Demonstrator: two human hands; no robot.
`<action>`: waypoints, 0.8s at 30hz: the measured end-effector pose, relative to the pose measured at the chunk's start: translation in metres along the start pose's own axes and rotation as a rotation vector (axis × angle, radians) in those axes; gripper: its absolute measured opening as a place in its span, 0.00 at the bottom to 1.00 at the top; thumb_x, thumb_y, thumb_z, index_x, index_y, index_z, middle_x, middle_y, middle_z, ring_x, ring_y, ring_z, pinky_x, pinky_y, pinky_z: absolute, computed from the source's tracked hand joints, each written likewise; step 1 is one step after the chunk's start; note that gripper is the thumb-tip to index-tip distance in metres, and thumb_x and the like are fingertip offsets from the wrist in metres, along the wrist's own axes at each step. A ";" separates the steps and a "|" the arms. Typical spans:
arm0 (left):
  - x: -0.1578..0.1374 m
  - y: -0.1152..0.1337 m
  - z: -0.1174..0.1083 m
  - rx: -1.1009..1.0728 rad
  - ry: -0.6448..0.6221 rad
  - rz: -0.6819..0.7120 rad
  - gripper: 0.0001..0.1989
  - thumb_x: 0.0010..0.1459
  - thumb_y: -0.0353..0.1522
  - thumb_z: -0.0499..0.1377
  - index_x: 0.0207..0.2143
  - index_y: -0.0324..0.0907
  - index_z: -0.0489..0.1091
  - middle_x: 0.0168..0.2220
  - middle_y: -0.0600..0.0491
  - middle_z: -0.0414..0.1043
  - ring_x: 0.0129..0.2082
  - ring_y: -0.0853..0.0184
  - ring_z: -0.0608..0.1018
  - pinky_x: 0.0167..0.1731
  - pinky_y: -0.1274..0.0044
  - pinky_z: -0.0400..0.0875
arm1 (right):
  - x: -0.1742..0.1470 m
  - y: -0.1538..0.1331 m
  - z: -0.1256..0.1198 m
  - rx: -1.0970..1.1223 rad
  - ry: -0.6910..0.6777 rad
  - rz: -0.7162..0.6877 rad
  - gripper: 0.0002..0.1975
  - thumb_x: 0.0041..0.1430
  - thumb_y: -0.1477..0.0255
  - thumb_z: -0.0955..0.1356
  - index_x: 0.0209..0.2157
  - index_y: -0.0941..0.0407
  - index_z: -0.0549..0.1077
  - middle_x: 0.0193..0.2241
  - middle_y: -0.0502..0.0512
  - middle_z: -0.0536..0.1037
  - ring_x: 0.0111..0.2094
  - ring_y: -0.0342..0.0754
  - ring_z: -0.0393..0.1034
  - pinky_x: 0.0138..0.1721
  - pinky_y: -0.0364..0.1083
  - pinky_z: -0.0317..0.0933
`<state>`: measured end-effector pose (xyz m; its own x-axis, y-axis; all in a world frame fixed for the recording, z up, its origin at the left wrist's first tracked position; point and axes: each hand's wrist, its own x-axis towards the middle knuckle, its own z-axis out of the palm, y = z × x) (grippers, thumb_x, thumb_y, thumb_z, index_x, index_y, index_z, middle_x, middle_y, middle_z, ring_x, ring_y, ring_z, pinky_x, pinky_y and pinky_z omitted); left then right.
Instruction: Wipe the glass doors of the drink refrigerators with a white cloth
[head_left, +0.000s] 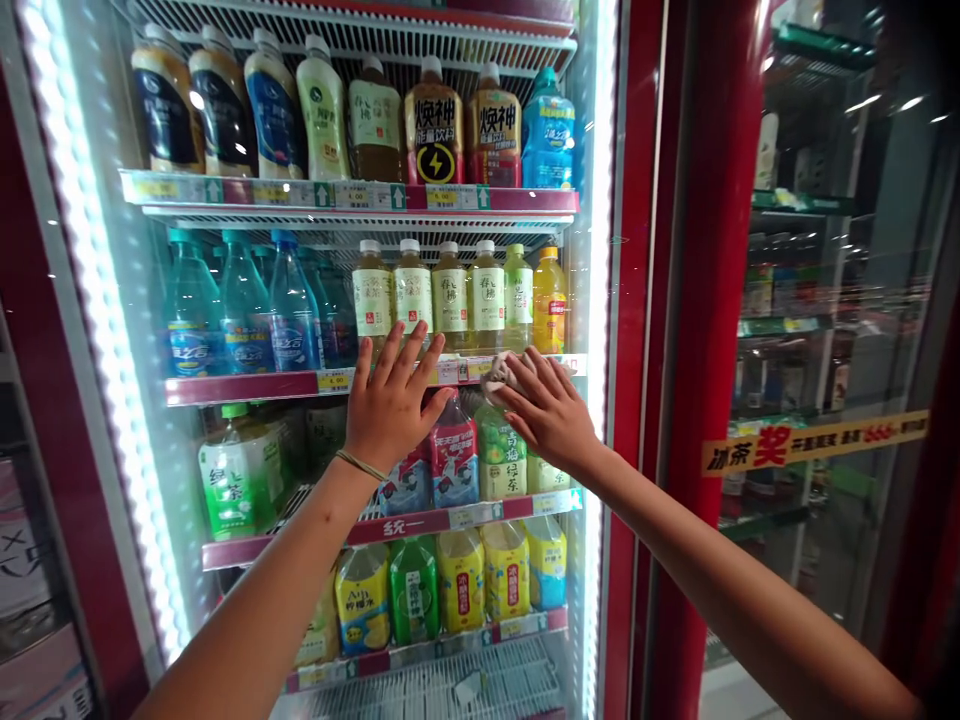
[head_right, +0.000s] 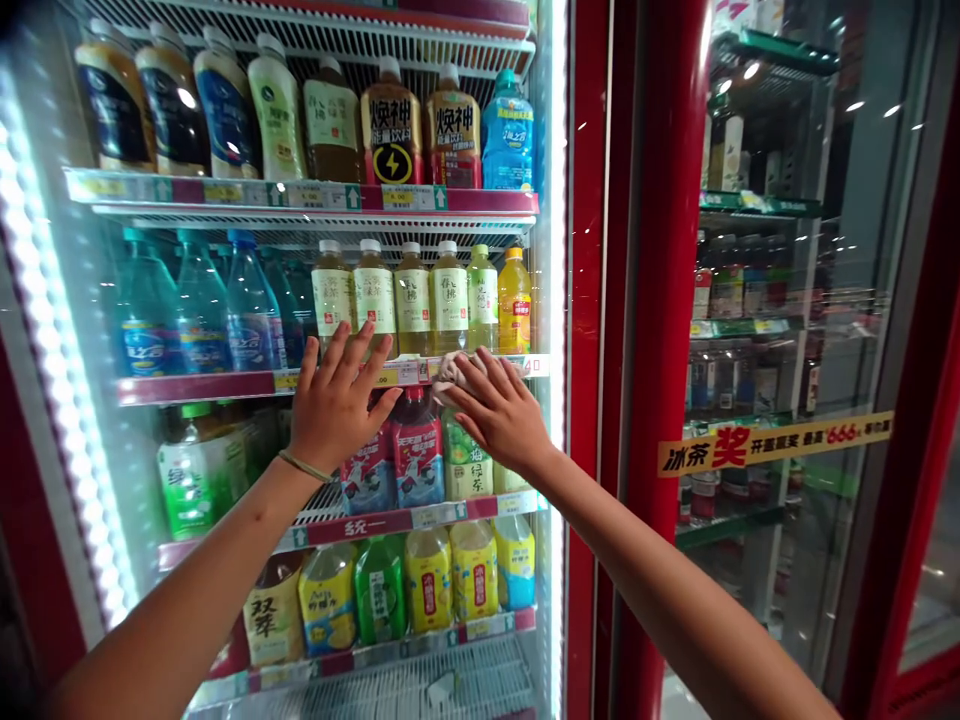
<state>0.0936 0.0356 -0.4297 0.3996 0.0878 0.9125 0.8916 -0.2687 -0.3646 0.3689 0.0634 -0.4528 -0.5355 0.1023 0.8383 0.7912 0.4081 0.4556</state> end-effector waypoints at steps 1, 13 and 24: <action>0.000 0.000 -0.001 0.006 -0.002 0.004 0.37 0.70 0.46 0.53 0.75 0.53 0.41 0.75 0.53 0.47 0.75 0.55 0.51 0.74 0.55 0.38 | -0.004 0.004 -0.001 -0.009 0.009 0.006 0.32 0.73 0.61 0.62 0.73 0.36 0.47 0.75 0.40 0.44 0.76 0.58 0.39 0.75 0.65 0.47; -0.024 -0.056 -0.038 0.080 -0.017 -0.050 0.38 0.68 0.47 0.56 0.74 0.57 0.43 0.75 0.52 0.46 0.75 0.54 0.49 0.74 0.53 0.38 | 0.015 -0.016 0.002 0.032 -0.010 -0.039 0.30 0.72 0.60 0.64 0.71 0.37 0.54 0.75 0.40 0.47 0.76 0.56 0.37 0.75 0.63 0.45; -0.038 -0.070 -0.024 0.092 0.026 -0.030 0.40 0.67 0.48 0.56 0.75 0.56 0.41 0.75 0.52 0.45 0.75 0.54 0.51 0.74 0.55 0.38 | 0.055 -0.055 0.011 0.010 0.040 -0.084 0.28 0.72 0.58 0.63 0.70 0.41 0.57 0.75 0.42 0.49 0.76 0.56 0.38 0.74 0.64 0.47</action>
<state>0.0103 0.0281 -0.4346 0.3675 0.0689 0.9275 0.9194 -0.1770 -0.3512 0.2928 0.0571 -0.4354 -0.5877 0.0315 0.8084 0.7406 0.4232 0.5220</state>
